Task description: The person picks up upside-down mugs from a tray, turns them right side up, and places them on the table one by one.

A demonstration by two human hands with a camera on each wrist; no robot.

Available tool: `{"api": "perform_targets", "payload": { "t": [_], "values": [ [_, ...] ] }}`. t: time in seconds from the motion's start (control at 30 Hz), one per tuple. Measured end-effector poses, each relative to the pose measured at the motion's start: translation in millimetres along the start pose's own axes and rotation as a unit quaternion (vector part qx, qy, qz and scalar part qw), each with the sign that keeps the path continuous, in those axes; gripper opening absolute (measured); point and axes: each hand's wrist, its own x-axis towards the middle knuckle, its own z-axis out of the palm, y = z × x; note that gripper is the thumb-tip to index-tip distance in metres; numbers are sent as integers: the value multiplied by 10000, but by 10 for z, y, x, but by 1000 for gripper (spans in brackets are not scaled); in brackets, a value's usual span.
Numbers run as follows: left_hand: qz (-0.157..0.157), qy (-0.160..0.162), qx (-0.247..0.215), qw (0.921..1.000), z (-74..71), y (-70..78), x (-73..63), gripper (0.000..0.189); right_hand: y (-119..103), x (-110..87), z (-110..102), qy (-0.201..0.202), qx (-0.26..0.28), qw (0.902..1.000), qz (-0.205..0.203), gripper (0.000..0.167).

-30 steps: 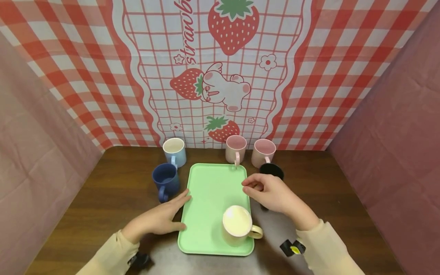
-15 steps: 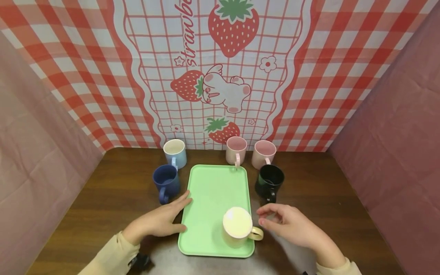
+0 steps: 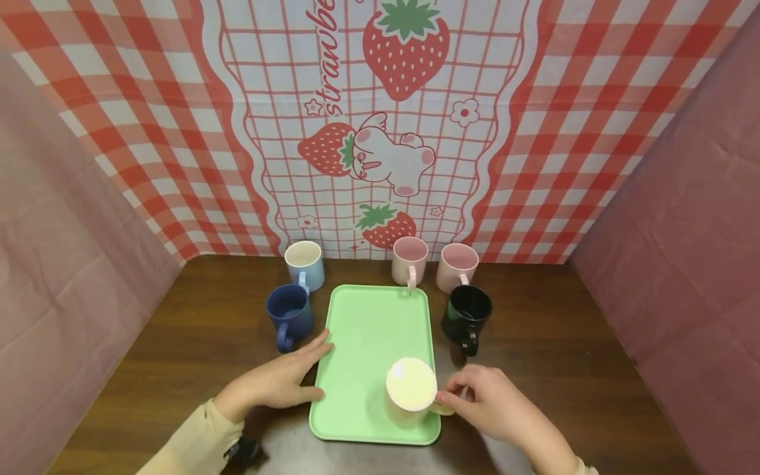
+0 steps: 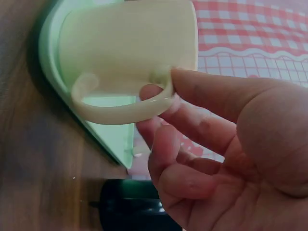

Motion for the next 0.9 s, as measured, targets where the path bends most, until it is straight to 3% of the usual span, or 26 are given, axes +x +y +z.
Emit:
{"api": "perform_targets", "payload": {
  "t": [0.1,0.3,0.4,0.53,0.77,0.9],
  "values": [
    [-17,-7,-11,10000,0,1,3,84,-37,23,-11,-147,-103,9998,-43,7],
    [-49,-48,-23,10000,0,9,-1,83,-40,51,32,-850,328,9957,147,15],
    [-54,-56,-34,10000,-3,18,-5,83,-57,65,63,-933,323,9950,177,20],
    [-67,-42,-25,10000,-4,26,-8,83,-86,87,70,-908,220,9955,144,23],
    [-90,-51,-19,9999,2,32,-10,83,-102,118,114,-506,-54,9969,-600,18],
    [-101,-67,-34,9999,4,40,-13,83,-136,168,178,-240,-238,9975,-615,16]
  ]
}}
